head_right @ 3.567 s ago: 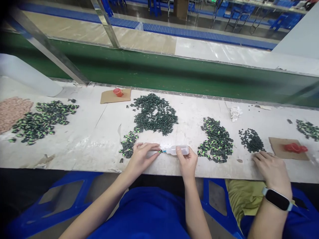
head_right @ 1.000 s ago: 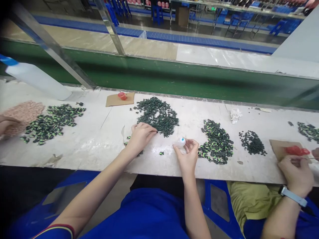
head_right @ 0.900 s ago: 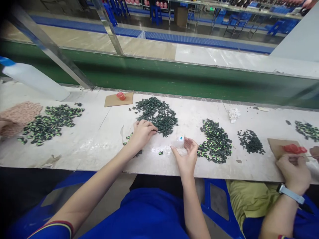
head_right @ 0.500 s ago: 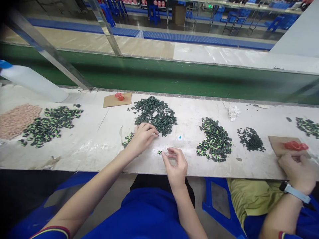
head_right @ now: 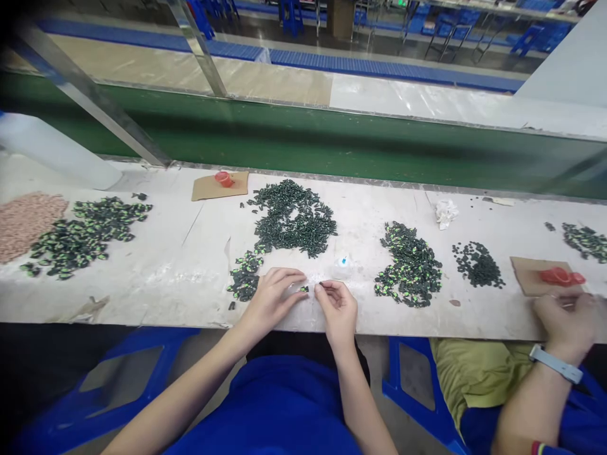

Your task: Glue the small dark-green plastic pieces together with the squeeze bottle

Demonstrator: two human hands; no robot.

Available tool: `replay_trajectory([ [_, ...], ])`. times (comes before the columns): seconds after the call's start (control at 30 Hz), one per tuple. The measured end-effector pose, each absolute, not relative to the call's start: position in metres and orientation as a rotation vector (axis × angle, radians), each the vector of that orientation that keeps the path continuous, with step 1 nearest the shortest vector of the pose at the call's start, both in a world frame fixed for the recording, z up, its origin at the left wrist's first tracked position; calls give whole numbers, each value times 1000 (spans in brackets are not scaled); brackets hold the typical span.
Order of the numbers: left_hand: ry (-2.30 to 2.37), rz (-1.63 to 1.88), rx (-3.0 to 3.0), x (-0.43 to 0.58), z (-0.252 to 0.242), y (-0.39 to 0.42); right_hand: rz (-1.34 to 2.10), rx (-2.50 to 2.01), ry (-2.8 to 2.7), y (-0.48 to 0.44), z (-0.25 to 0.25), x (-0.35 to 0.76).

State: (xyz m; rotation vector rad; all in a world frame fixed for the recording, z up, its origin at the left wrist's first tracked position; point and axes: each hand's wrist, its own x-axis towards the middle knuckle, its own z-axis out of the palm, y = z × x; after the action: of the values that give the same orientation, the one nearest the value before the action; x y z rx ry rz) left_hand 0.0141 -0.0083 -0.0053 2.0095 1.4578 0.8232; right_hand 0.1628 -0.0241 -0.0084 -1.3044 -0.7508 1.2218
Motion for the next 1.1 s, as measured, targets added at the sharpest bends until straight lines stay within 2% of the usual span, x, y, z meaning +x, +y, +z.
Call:
replay_trajectory([
  [0.17,1562,816,2162,17,-16,-16,1255,-1364,-844,-29,-14,165],
  [0.43,1406,886,2063,14,-5,-14,1107,-1322,-1306,-33,-5,172],
  [0.93,1235,1055,1883,14,8,-17,1175,-1281,-1214,-33,3,172],
  [1.1,1213,1054,1753,16,18,-21,1061,-1200,-1249,-33,4,172],
])
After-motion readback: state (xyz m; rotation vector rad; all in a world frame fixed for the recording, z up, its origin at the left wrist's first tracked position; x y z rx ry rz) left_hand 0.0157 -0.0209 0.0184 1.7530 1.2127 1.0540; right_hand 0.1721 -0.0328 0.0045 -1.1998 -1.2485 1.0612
